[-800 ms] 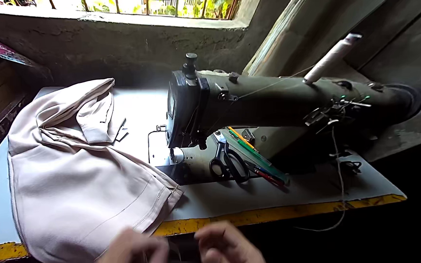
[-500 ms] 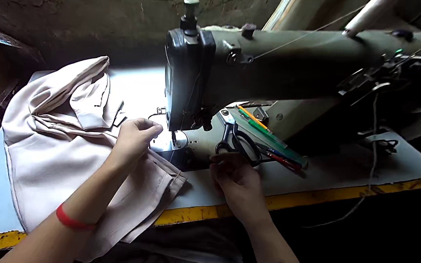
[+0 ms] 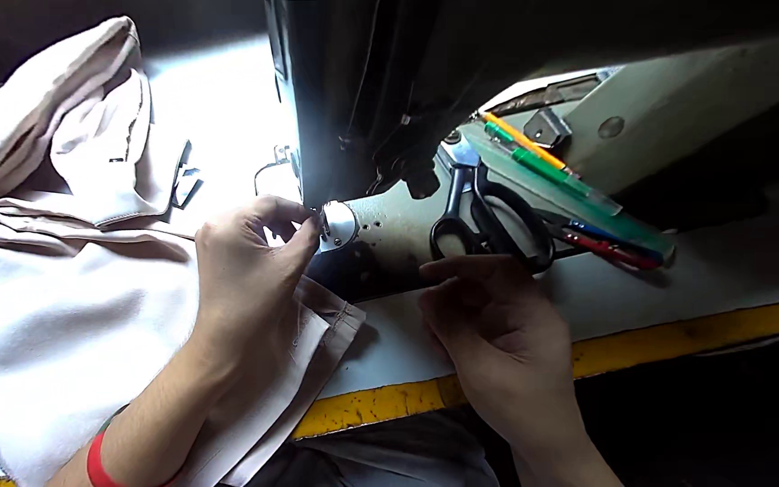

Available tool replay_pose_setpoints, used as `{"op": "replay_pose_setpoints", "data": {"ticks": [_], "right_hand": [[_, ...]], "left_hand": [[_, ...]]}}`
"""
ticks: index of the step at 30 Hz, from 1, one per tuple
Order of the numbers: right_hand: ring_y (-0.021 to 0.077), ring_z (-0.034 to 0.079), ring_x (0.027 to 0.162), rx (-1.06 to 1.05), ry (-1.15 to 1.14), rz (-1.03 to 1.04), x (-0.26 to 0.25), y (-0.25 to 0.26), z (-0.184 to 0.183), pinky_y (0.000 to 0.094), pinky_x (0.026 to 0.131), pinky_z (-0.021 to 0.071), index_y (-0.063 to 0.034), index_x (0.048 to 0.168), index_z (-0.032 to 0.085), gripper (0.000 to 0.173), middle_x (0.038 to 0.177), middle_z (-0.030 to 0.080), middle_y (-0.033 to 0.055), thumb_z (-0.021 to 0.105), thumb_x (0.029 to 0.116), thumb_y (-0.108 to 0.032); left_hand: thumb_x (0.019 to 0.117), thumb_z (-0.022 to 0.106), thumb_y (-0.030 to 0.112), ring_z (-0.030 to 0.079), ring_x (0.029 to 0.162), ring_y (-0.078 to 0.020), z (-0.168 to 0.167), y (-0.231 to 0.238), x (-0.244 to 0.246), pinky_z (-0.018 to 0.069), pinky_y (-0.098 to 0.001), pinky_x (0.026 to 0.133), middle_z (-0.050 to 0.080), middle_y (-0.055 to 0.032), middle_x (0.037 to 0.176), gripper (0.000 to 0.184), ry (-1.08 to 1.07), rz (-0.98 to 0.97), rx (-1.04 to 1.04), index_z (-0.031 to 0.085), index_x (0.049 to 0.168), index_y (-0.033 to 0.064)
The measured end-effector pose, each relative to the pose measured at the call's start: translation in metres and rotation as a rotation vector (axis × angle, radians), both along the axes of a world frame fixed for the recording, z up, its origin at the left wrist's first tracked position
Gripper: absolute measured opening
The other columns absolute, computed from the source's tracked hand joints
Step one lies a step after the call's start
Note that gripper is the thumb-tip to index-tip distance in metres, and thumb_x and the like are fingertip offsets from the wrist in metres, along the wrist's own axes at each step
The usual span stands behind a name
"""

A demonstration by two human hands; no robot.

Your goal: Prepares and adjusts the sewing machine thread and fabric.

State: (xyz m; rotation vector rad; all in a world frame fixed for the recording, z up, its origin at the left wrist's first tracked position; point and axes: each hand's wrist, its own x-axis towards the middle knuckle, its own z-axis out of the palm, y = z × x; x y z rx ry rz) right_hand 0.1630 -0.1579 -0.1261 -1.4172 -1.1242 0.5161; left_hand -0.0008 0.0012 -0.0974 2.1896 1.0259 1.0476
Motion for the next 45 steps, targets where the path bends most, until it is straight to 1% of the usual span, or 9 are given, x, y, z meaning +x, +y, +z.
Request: {"op": "replay_pose_setpoints", "data": {"ticks": [2,8,13,17,20,22,25,32,45], "right_hand": [[0.0045,0.056,0.060,0.005,-0.002,0.006,0.0000,0.0000,0.0009,0.0160,0.049,0.0483,-0.0102,0.124,0.060,0.024,0.080,0.060,-0.0044,0.062,0.0999,-0.011],[0.0036,0.057,0.062,0.008,-0.006,0.003,-0.0006,-0.0008,0.0022,0.0148,0.050,0.0491,-0.0106,0.125,0.060,0.025,0.083,0.061,-0.0053,0.062,0.1002,-0.011],[0.0032,0.058,0.064,0.015,-0.016,0.010,0.0002,-0.0007,0.0024,0.0147,0.053,0.0507,-0.0109,0.126,0.059,0.026,0.086,0.063,-0.0055,0.062,0.1004,-0.012],[0.0032,0.059,0.066,0.022,-0.009,0.010,0.0002,-0.0006,0.0021,0.0144,0.054,0.0510,-0.0114,0.126,0.059,0.026,0.086,0.063,-0.0058,0.063,0.1002,-0.013],[0.0033,0.059,0.065,0.020,-0.011,0.010,0.0002,-0.0006,0.0022,0.0141,0.053,0.0507,-0.0115,0.125,0.059,0.026,0.086,0.063,-0.0058,0.063,0.1002,-0.013],[0.0038,0.058,0.065,0.021,-0.004,0.010,0.0002,-0.0004,0.0020,0.0145,0.053,0.0503,-0.0116,0.126,0.059,0.026,0.086,0.063,-0.0055,0.063,0.1001,-0.013],[0.0037,0.059,0.065,0.023,0.003,0.010,0.0004,-0.0005,0.0017,0.0146,0.053,0.0507,-0.0118,0.127,0.059,0.027,0.086,0.063,-0.0057,0.063,0.1002,-0.013],[0.0042,0.059,0.064,0.025,0.014,0.009,0.0001,-0.0005,0.0010,0.0151,0.053,0.0508,-0.0119,0.126,0.060,0.027,0.084,0.062,-0.0054,0.064,0.0998,-0.013],[0.0046,0.059,0.065,0.018,0.001,0.007,0.0006,-0.0005,0.0005,0.0156,0.053,0.0512,-0.0131,0.126,0.060,0.026,0.084,0.063,-0.0057,0.064,0.0997,-0.014]], "left_hand": [[0.0931,0.074,0.017,0.054,0.055,0.0032,-0.0006,0.0021,0.0001,0.0419,-0.0136,0.048,0.066,0.0083,0.071,0.005,-0.015,-0.002,0.018,0.077,0.092,0.0128],[0.0927,0.075,0.018,0.044,0.049,0.0019,0.0008,0.0008,-0.0004,0.0332,-0.0152,0.044,0.056,0.0087,0.062,0.005,-0.027,0.018,0.031,0.077,0.092,0.0130],[0.0910,0.076,0.017,0.050,0.053,0.0032,0.0012,0.0014,0.0023,0.0374,-0.0150,0.048,0.064,0.0095,0.069,0.006,-0.013,0.032,0.052,0.074,0.087,0.0136],[0.0898,0.076,0.016,0.049,0.052,0.0014,0.0011,0.0030,0.0039,0.0367,-0.0155,0.045,0.060,0.0086,0.066,0.009,-0.043,0.025,0.033,0.071,0.083,0.0135],[0.0900,0.077,0.017,0.042,0.047,0.0008,0.0007,0.0024,0.0033,0.0309,-0.0156,0.043,0.052,0.0087,0.060,0.009,-0.045,0.040,0.035,0.072,0.084,0.0131],[0.0898,0.077,0.018,0.039,0.047,0.0007,0.0012,0.0017,0.0037,0.0285,-0.0163,0.043,0.050,0.0091,0.059,0.009,-0.029,0.060,0.045,0.072,0.083,0.0142],[0.0892,0.077,0.018,0.038,0.046,0.0006,0.0011,0.0015,0.0048,0.0276,-0.0166,0.042,0.049,0.0092,0.059,0.009,-0.039,0.060,0.043,0.072,0.082,0.0147],[0.0885,0.077,0.016,0.036,0.045,-0.0008,-0.0003,0.0021,0.0060,0.0265,-0.0172,0.042,0.047,0.0086,0.057,0.011,-0.066,0.054,0.035,0.071,0.080,0.0140],[0.0884,0.076,0.017,0.039,0.047,-0.0020,-0.0016,0.0018,0.0087,0.0286,-0.0192,0.044,0.047,0.0081,0.058,0.014,-0.035,0.099,0.059,0.068,0.077,0.0157]]}}
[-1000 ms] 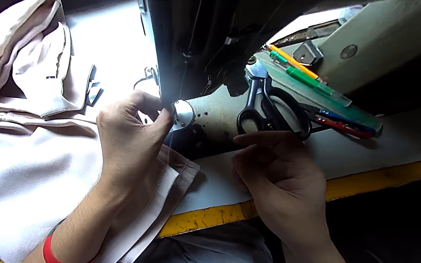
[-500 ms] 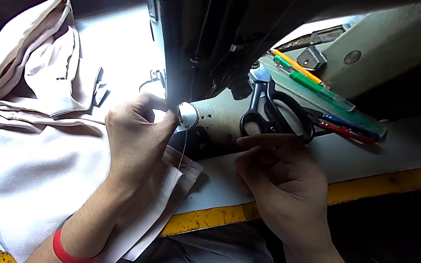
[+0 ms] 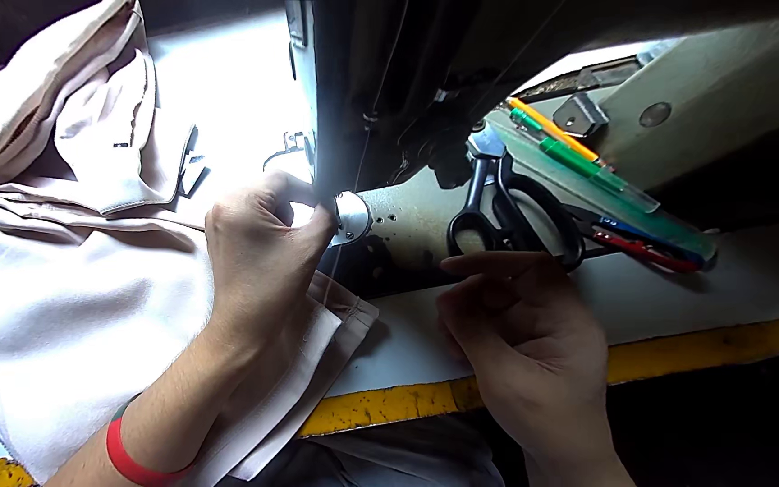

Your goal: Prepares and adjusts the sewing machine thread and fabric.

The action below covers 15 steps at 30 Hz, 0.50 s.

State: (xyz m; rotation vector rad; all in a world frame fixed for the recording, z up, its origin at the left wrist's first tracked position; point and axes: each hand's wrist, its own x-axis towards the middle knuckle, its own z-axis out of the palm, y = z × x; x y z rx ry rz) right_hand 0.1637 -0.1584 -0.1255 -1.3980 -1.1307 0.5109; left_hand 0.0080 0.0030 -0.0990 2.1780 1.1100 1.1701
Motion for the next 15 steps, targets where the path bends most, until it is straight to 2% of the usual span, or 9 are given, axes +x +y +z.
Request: {"op": "replay_pose_setpoints", "data": {"ticks": [10,15], "right_hand": [[0.0044,0.058,0.063,-0.005,-0.009,-0.004,0.000,0.001,0.000,0.0155,0.051,0.0499,-0.0130,0.125,0.060,0.026,0.083,0.062,-0.0058,0.063,0.0995,-0.015],[0.0036,0.055,0.056,-0.149,-0.034,0.009,-0.001,0.011,0.012,0.0155,0.044,0.0459,-0.0163,0.119,0.063,0.021,0.078,0.061,-0.0064,0.065,0.0976,-0.015]], "left_hand": [[0.0849,0.076,0.020,0.039,0.050,0.0024,-0.005,0.007,0.005,0.0292,-0.0180,0.047,0.046,0.0119,0.058,0.014,-0.013,0.009,0.025,0.068,0.074,0.0180],[0.0862,0.076,0.020,0.041,0.050,0.0037,-0.005,0.007,0.006,0.0306,-0.0167,0.047,0.049,0.0120,0.058,0.013,-0.013,0.007,0.022,0.070,0.076,0.0163]]}}
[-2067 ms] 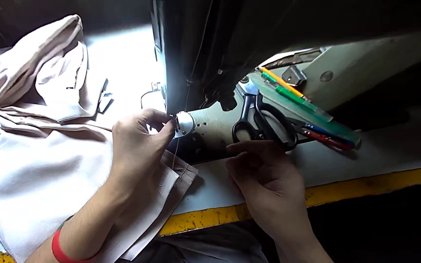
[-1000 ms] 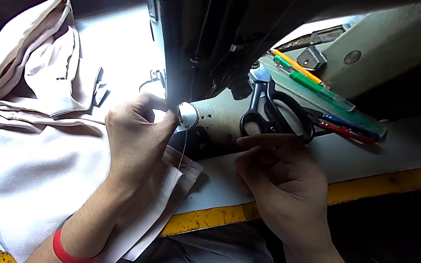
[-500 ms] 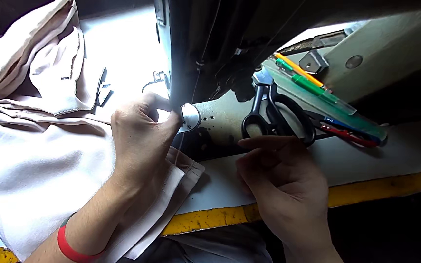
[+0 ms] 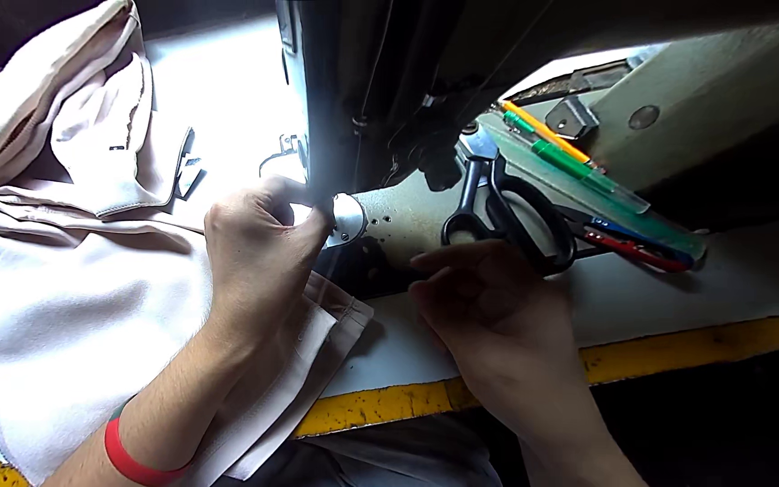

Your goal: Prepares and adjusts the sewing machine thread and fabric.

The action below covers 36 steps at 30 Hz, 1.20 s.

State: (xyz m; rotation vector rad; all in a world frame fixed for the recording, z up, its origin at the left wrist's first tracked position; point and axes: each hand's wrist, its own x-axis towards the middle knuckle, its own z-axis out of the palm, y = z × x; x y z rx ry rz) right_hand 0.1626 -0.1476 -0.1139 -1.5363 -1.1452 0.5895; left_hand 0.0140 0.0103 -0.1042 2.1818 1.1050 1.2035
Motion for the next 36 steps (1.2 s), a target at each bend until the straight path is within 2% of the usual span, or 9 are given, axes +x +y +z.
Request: {"op": "replay_pose_setpoints", "data": {"ticks": [4,8,21,23,25,27,30,32,36], "right_hand": [[0.0056,0.064,0.056,-0.147,0.004,0.064,0.002,0.038,0.020,0.0208,0.048,0.0567,-0.0111,0.110,0.068,0.011,0.079,0.068,-0.0021,0.066,0.0992,-0.012],[0.0136,0.068,0.052,-0.197,0.381,0.125,0.002,0.087,0.027,0.0273,0.051,0.0620,0.0030,0.107,0.065,0.009,0.077,0.071,0.0095,0.061,0.1004,-0.001],[0.0182,0.069,0.051,-0.084,0.496,0.144,-0.004,0.107,0.018,0.0309,0.050,0.0627,0.0052,0.100,0.062,0.006,0.075,0.071,0.0134,0.065,0.0954,0.004],[0.0169,0.069,0.051,-0.121,0.479,0.154,-0.003,0.103,0.022,0.0305,0.050,0.0623,0.0040,0.098,0.063,0.003,0.074,0.071,0.0121,0.064,0.0959,0.002],[0.0139,0.064,0.048,-0.165,0.498,0.185,-0.001,0.089,0.028,0.0278,0.048,0.0585,0.0020,0.092,0.061,0.006,0.068,0.066,0.0092,0.061,0.0969,0.000],[0.0111,0.058,0.047,-0.176,0.504,0.246,0.005,0.065,0.032,0.0246,0.044,0.0518,0.0000,0.093,0.062,0.005,0.065,0.062,0.0067,0.061,0.0968,-0.003],[0.0076,0.051,0.048,-0.080,0.468,0.349,0.013,0.016,0.033,0.0212,0.042,0.0432,-0.0086,0.093,0.065,0.005,0.065,0.059,0.0020,0.063,0.0882,-0.010],[0.0025,0.051,0.052,0.006,0.458,0.414,0.014,-0.012,0.034,0.0180,0.046,0.0433,-0.0124,0.092,0.067,0.005,0.067,0.058,-0.0031,0.066,0.0869,-0.013],[-0.0044,0.060,0.072,0.116,0.466,0.475,0.009,-0.053,0.038,0.0134,0.062,0.0508,-0.0120,0.101,0.065,0.012,0.086,0.066,-0.0096,0.065,0.0903,-0.006]], "left_hand": [[0.0872,0.077,0.015,0.048,0.052,0.0041,-0.001,0.002,-0.002,0.0380,-0.0148,0.048,0.058,0.0097,0.062,0.008,-0.022,-0.038,-0.007,0.074,0.081,0.0128],[0.0908,0.077,0.014,0.050,0.049,0.0025,0.003,-0.004,-0.003,0.0398,-0.0149,0.044,0.062,0.0076,0.063,0.007,-0.027,-0.074,-0.060,0.074,0.085,0.0110],[0.0910,0.078,0.016,0.059,0.056,0.0023,0.003,0.003,-0.003,0.0479,-0.0157,0.051,0.069,0.0066,0.069,0.008,-0.041,-0.117,-0.111,0.074,0.086,0.0109],[0.0912,0.078,0.028,0.067,0.074,0.0001,0.005,0.008,-0.010,0.0551,-0.0200,0.065,0.072,0.0072,0.082,0.012,0.077,-0.073,-0.090,0.074,0.091,0.0163],[0.0914,0.073,0.033,0.061,0.105,-0.0139,0.012,0.008,-0.022,0.0516,-0.0354,0.089,0.067,-0.0002,0.106,0.021,0.136,-0.048,-0.056,0.076,0.105,0.0172],[0.0963,0.068,0.028,0.056,0.120,-0.0233,0.026,-0.005,-0.036,0.0476,-0.0427,0.098,0.064,-0.0083,0.123,0.028,0.129,-0.017,0.090,0.072,0.119,0.0119],[0.0978,0.064,0.022,0.057,0.121,-0.0184,0.043,-0.046,-0.052,0.0490,-0.0368,0.099,0.062,-0.0044,0.127,0.028,0.067,-0.178,0.417,0.066,0.123,0.0109],[0.0993,0.064,0.033,0.053,0.131,-0.0162,0.047,-0.084,-0.044,0.0450,-0.0376,0.109,0.060,-0.0001,0.137,0.037,0.123,-0.418,0.335,0.062,0.133,0.0184],[0.1025,0.062,0.025,0.057,0.133,-0.0182,0.032,-0.126,-0.024,0.0356,-0.0504,0.122,0.063,-0.0097,0.138,0.041,0.070,-0.636,0.081,0.059,0.139,0.0060]]}}
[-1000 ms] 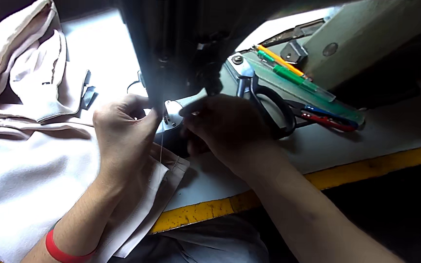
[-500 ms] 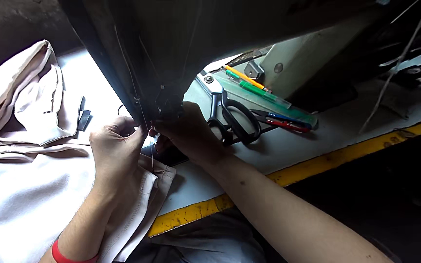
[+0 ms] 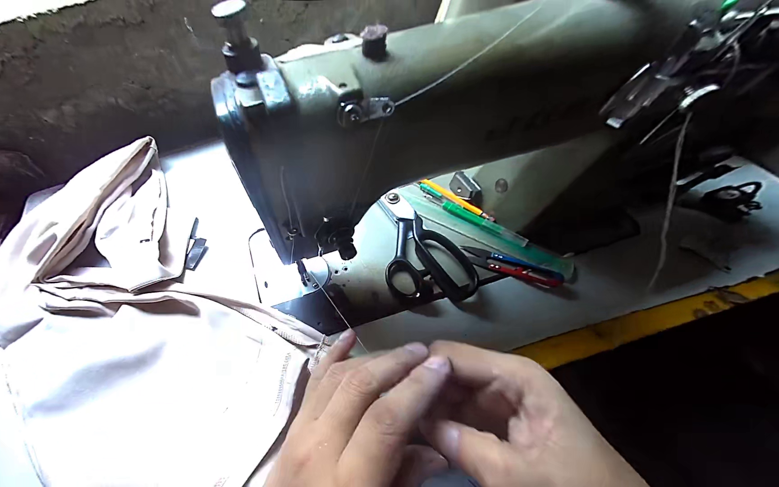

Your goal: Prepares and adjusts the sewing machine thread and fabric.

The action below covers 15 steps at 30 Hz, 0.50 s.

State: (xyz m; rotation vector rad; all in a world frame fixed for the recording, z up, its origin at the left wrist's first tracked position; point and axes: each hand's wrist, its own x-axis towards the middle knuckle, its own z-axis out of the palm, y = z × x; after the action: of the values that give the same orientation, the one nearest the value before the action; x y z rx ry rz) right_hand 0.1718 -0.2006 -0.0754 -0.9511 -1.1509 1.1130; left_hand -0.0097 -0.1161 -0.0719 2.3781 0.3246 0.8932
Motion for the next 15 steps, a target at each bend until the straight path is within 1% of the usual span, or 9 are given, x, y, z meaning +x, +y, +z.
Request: {"op": "replay_pose_setpoints", "data": {"ticks": [2,4,5,7,9,10,12,13,15], "right_hand": [[-0.0040,0.057,0.070,-0.022,0.043,-0.008,-0.002,-0.010,0.002,0.0133,0.059,0.0482,-0.0116,0.099,0.064,0.012,0.085,0.064,-0.0090,0.062,0.0900,-0.003],[-0.0028,0.056,0.066,-0.043,0.091,0.003,-0.004,-0.015,0.000,0.0146,0.057,0.0472,-0.0112,0.098,0.064,0.012,0.083,0.062,-0.0082,0.062,0.0906,-0.002],[-0.0025,0.056,0.065,-0.050,0.111,0.016,-0.005,-0.015,-0.002,0.0147,0.056,0.0468,-0.0114,0.098,0.063,0.012,0.081,0.061,-0.0083,0.061,0.0907,-0.002],[-0.0014,0.057,0.064,-0.069,0.159,0.053,-0.007,-0.013,-0.006,0.0156,0.055,0.0478,-0.0116,0.100,0.063,0.013,0.080,0.062,-0.0076,0.061,0.0913,-0.002],[0.0006,0.059,0.065,-0.094,0.190,0.114,-0.008,-0.008,-0.011,0.0174,0.055,0.0497,-0.0115,0.106,0.060,0.014,0.084,0.065,-0.0051,0.064,0.0943,-0.006],[0.0011,0.059,0.065,-0.100,0.189,0.137,-0.007,-0.005,-0.015,0.0176,0.055,0.0498,-0.0114,0.112,0.058,0.019,0.086,0.065,-0.0041,0.066,0.0955,-0.009],[0.0011,0.059,0.063,-0.101,0.149,0.115,-0.007,0.004,-0.024,0.0174,0.053,0.0499,-0.0107,0.119,0.058,0.026,0.086,0.065,-0.0037,0.070,0.0966,-0.016],[0.0010,0.058,0.062,-0.109,0.105,0.075,-0.006,0.009,-0.028,0.0172,0.053,0.0502,-0.0106,0.118,0.061,0.025,0.084,0.065,-0.0041,0.070,0.0970,-0.020],[0.0022,0.057,0.060,-0.162,-0.030,-0.033,-0.003,0.020,-0.034,0.0180,0.052,0.0496,-0.0112,0.112,0.064,0.021,0.080,0.063,-0.0039,0.069,0.0978,-0.025]], "left_hand": [[0.0994,0.068,0.021,0.066,0.117,-0.0143,-0.006,-0.007,0.001,0.0441,-0.0439,0.117,0.071,-0.0075,0.120,0.033,-0.087,0.033,-0.088,0.064,0.128,0.0052],[0.0970,0.072,0.016,0.068,0.102,-0.0127,-0.012,-0.009,-0.002,0.0537,-0.0336,0.099,0.073,-0.0056,0.102,0.020,-0.163,0.044,-0.137,0.070,0.114,0.0064],[0.0960,0.073,0.013,0.067,0.095,-0.0112,-0.013,-0.009,-0.004,0.0552,-0.0278,0.090,0.071,-0.0051,0.096,0.014,-0.189,0.043,-0.148,0.071,0.108,0.0065],[0.0955,0.073,0.012,0.065,0.087,-0.0076,-0.012,-0.006,-0.010,0.0550,-0.0200,0.077,0.069,-0.0051,0.093,0.009,-0.184,0.042,-0.172,0.073,0.101,0.0054],[0.0968,0.072,0.013,0.061,0.076,-0.0021,-0.011,0.000,-0.015,0.0509,-0.0149,0.066,0.068,-0.0035,0.091,0.010,-0.139,0.034,-0.292,0.074,0.100,0.0041],[0.0976,0.070,0.013,0.057,0.071,0.0001,-0.010,0.005,-0.017,0.0478,-0.0137,0.060,0.068,-0.0021,0.089,0.011,-0.125,0.014,-0.408,0.074,0.101,0.0033],[0.0985,0.068,0.015,0.056,0.065,0.0020,-0.010,0.019,-0.022,0.0477,-0.0137,0.057,0.068,0.0013,0.085,0.012,-0.130,-0.043,-0.710,0.073,0.101,0.0045],[0.0979,0.069,0.017,0.057,0.062,0.0013,-0.009,0.029,-0.024,0.0489,-0.0149,0.056,0.069,0.0013,0.081,0.012,-0.143,-0.040,-0.862,0.073,0.100,0.0059],[0.0964,0.070,0.017,0.048,0.053,0.0020,-0.002,0.057,-0.023,0.0407,-0.0138,0.049,0.064,0.0021,0.071,0.010,-0.138,0.078,-1.029,0.076,0.096,0.0096]]}}
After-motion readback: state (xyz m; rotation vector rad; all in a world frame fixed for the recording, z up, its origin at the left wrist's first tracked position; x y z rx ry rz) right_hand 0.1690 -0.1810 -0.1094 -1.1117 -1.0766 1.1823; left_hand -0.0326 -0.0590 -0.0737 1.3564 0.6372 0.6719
